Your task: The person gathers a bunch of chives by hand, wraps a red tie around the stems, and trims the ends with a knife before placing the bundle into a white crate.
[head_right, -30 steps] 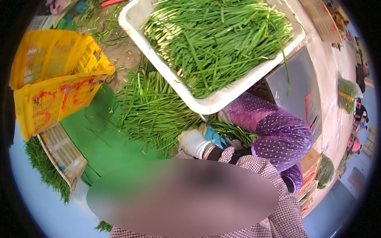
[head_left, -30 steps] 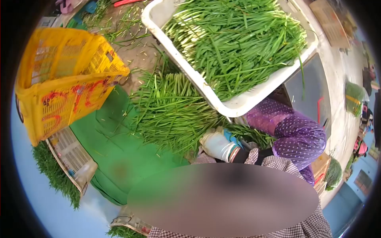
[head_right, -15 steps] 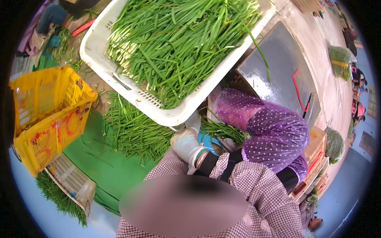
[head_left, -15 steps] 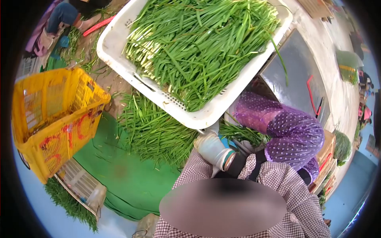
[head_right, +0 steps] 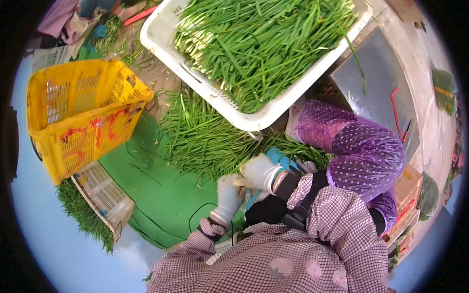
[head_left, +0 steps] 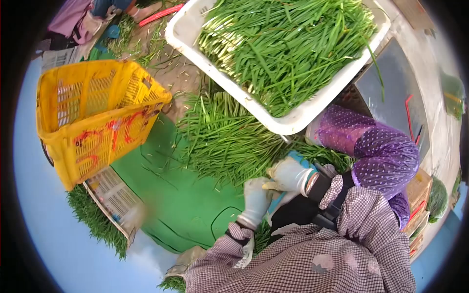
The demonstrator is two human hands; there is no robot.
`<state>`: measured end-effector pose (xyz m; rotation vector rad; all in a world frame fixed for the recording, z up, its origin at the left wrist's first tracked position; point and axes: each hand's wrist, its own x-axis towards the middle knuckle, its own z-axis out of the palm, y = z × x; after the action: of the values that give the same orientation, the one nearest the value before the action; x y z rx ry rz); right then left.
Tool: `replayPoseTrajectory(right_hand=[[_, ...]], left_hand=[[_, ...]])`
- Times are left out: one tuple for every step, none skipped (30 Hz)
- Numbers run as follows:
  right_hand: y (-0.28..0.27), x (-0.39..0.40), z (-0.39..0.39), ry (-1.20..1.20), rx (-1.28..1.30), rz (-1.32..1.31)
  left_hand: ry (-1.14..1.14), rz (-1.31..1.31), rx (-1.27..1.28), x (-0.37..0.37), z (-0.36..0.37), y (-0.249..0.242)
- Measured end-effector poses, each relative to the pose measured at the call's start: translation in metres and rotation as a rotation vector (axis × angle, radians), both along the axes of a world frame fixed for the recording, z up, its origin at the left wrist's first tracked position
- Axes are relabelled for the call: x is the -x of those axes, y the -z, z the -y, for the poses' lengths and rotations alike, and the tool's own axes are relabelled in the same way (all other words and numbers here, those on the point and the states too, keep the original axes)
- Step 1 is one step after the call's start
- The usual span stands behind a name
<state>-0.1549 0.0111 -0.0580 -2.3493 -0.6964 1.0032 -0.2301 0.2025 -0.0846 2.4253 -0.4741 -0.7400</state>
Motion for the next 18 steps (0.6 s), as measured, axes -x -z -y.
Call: replayPoseTrajectory(right_hand=[[-0.003,-0.007,-0.003,-0.08,-0.008,-0.32],[0.013,0.001,-0.01,-0.21,-0.141,-0.167],[0.01,0.0,-0.015,-0.216,-0.139,-0.168],[0.005,-0.006,-0.022,-0.183,-0.228,-0.015],[-0.002,-0.012,-0.031,-0.153,-0.322,0.134],[-0.007,-0.021,-0.04,-0.111,-0.359,0.207],[-0.004,-0.027,-0.046,-0.12,-0.365,0.204],[0.001,-0.033,-0.052,-0.084,-0.373,0.282],[0.007,-0.037,-0.058,-0.046,-0.384,0.357],[0.016,-0.036,-0.058,0.074,-0.341,0.296],[0.044,-0.026,-0.056,0.058,-0.218,0.358],[0.061,-0.022,-0.05,0.042,-0.052,0.319],[0.078,-0.016,-0.044,0.033,0.119,0.275],[0.08,-0.019,-0.04,0.039,0.124,0.264],[0.078,-0.027,-0.035,0.208,0.088,0.217],[0.078,-0.033,-0.03,0.377,0.054,0.172],[0.082,-0.038,-0.031,0.377,0.059,0.167],[0.083,-0.045,-0.035,0.229,0.234,0.323]], left_hand=[[-0.035,0.021,-0.055,-0.012,-0.005,-0.026],[-0.065,0.041,-0.11,-0.028,-0.007,-0.057],[-0.123,0.153,-0.099,-0.037,-0.017,-0.072],[-0.185,0.265,-0.09,-0.043,-0.025,-0.085],[-0.2,0.262,-0.097,-0.051,-0.027,-0.107],[-0.271,0.514,-0.244,-0.062,-0.026,-0.129],[-0.334,0.766,-0.395,-0.068,-0.028,-0.14],[-0.342,0.766,-0.406,-0.062,-0.031,-0.135],[-0.531,0.519,-0.063,-0.045,-0.033,-0.123],[-0.702,0.256,0.282,-0.029,-0.033,-0.106],[-0.751,0.007,0.259,-0.015,-0.03,-0.07],[-0.872,-0.39,0.357,0.003,-0.029,-0.024],[-1.097,-0.746,0.593,0.02,-0.026,0.023],[-1.302,-1.117,0.83,0.039,-0.019,0.075],[-0.955,-0.764,0.869,0.074,-0.001,0.15],[-0.704,-0.36,0.867,0.107,0.018,0.221],[-0.705,-0.367,0.868,0.098,0.017,0.221],[-0.671,-0.513,0.751,0.073,0.016,0.213]])
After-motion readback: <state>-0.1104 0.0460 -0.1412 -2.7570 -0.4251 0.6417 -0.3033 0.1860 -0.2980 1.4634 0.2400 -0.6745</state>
